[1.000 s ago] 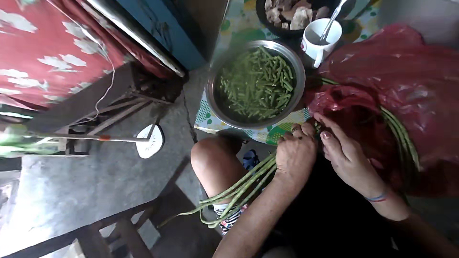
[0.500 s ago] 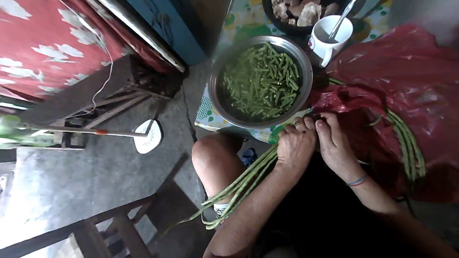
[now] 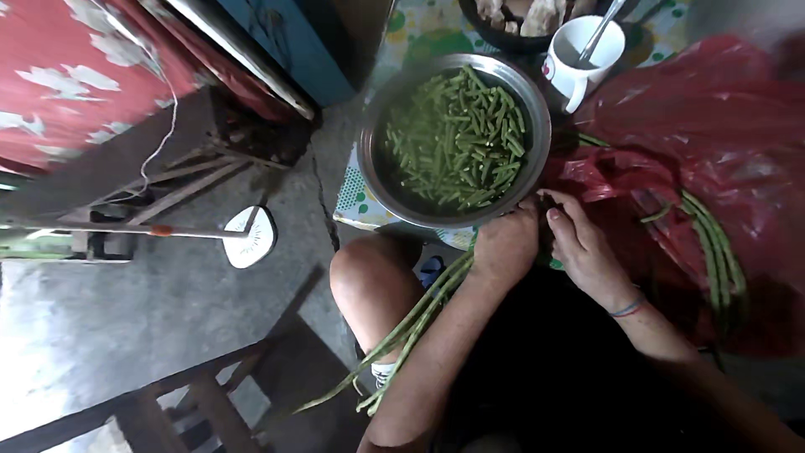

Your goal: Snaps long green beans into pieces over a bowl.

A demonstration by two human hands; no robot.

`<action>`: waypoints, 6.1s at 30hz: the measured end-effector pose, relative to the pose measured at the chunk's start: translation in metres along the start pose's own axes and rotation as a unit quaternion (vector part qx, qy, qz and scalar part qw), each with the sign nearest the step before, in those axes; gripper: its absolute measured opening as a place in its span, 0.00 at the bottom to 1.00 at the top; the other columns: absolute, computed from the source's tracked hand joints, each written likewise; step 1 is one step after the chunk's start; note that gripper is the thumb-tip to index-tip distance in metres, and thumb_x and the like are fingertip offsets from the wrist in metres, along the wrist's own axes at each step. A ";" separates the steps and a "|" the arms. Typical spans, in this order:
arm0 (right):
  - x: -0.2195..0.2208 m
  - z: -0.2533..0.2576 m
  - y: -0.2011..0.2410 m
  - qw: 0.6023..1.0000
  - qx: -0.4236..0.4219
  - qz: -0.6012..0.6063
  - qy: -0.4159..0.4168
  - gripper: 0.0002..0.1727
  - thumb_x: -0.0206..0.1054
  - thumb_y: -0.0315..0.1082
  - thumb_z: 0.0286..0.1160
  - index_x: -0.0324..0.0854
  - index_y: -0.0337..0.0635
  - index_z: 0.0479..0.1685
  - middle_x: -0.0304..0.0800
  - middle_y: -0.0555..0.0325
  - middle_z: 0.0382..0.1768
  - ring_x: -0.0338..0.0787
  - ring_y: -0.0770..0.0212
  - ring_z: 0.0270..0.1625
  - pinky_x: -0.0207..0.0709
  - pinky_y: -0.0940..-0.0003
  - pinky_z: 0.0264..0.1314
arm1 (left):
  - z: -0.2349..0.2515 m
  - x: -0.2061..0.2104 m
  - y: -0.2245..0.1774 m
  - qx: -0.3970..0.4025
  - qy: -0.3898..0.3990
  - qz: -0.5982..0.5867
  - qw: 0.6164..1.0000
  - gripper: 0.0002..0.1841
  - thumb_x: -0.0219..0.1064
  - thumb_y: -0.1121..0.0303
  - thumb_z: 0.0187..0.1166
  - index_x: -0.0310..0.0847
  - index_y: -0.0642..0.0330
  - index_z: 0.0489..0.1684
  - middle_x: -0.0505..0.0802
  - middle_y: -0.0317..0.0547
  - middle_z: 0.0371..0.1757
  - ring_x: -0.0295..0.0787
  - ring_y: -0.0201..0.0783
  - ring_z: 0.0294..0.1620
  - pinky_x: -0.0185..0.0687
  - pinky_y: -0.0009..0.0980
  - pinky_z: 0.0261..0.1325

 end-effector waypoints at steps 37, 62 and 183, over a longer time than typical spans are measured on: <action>-0.048 0.014 0.037 0.994 -0.104 0.031 -0.005 0.15 0.60 0.42 0.88 0.84 0.44 0.60 0.81 0.68 0.29 0.69 0.79 0.20 0.68 0.80 0.23 | -0.046 -0.022 0.001 0.108 0.012 -0.376 0.920 0.20 0.63 0.67 0.85 0.73 0.69 0.69 0.90 0.51 0.44 0.87 0.35 0.42 0.83 0.35 0.51; 0.009 0.020 0.142 0.935 -0.344 -0.045 0.072 0.33 0.41 0.59 0.93 0.67 0.53 0.87 0.79 0.67 0.26 0.71 0.79 0.21 0.70 0.81 0.23 | -0.068 -0.100 0.052 0.232 0.136 -0.552 0.789 0.14 0.42 0.66 0.94 0.73 0.56 0.42 0.71 0.25 0.19 0.62 0.17 0.15 0.60 0.12 0.19; 0.014 0.046 0.168 0.929 -0.338 -0.144 0.046 0.32 0.45 0.56 0.92 0.63 0.49 0.89 0.76 0.62 0.24 0.75 0.67 0.22 0.75 0.67 0.25 | -0.038 -0.112 0.088 0.199 0.065 -0.544 0.812 0.16 0.40 0.64 0.95 0.73 0.58 0.45 0.70 0.26 0.18 0.61 0.19 0.14 0.60 0.14 0.19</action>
Point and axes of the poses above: each hand's wrist, its own z-axis towards the middle knuckle, its own x-axis out of the palm, y = z × x, the point moved 9 cm from there along z, towards the middle knuckle
